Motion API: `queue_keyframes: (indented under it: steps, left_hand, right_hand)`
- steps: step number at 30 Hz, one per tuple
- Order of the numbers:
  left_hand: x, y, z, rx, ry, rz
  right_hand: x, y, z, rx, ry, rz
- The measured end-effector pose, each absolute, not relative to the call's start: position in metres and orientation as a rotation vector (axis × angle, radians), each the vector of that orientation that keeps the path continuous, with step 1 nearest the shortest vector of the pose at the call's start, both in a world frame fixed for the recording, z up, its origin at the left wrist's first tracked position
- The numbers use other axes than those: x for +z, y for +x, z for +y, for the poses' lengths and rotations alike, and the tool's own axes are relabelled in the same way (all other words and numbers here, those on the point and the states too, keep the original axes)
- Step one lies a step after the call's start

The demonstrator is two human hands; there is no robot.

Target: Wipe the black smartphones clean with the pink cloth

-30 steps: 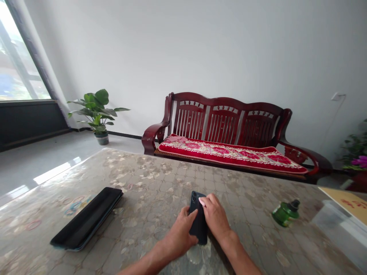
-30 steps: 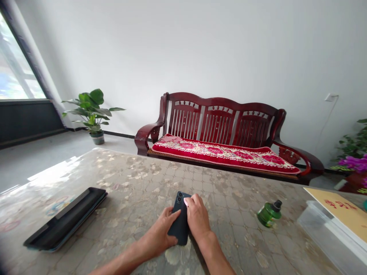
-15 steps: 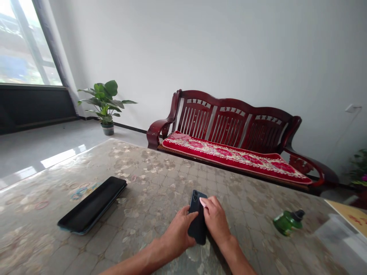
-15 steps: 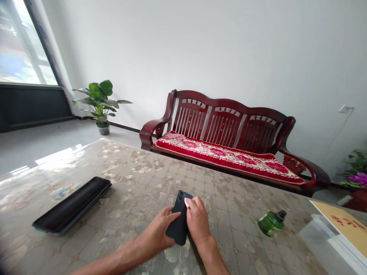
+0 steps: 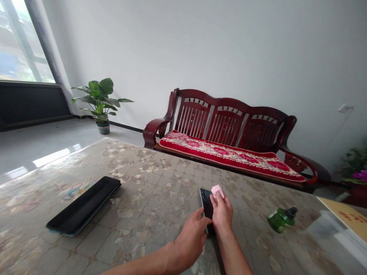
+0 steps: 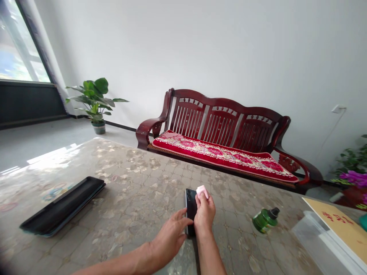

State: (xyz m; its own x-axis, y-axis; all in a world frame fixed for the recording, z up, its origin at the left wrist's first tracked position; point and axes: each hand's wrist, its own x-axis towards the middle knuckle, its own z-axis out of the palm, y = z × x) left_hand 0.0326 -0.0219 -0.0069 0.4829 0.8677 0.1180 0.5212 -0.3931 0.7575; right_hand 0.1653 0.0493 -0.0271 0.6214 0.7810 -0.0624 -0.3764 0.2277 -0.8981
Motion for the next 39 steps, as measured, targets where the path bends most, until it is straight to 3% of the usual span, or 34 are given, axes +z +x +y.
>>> queue_keyframes:
  steps: [8,16,24,34,39]
  left_hand:
    - [-0.014,0.052,-0.004,0.991,1.592,1.183]
    - [-0.008,0.042,-0.016,0.888,0.908,0.960]
    - [0.007,0.054,-0.017,0.726,0.986,1.125]
    - [0.021,0.029,-0.024,0.855,0.860,0.926]
    - [0.003,0.018,-0.015,0.968,0.817,0.918]
  right_hand:
    - [-0.028,0.184,0.036,0.735,-1.253,-0.656]
    - [-0.018,0.210,0.027,0.820,-1.435,-0.884]
    - [-0.001,0.213,0.026,1.072,-1.314,-0.682]
    - [0.029,0.154,0.003,1.355,-0.979,-0.646]
    - [0.013,0.142,0.011,1.130,-1.050,-0.657]
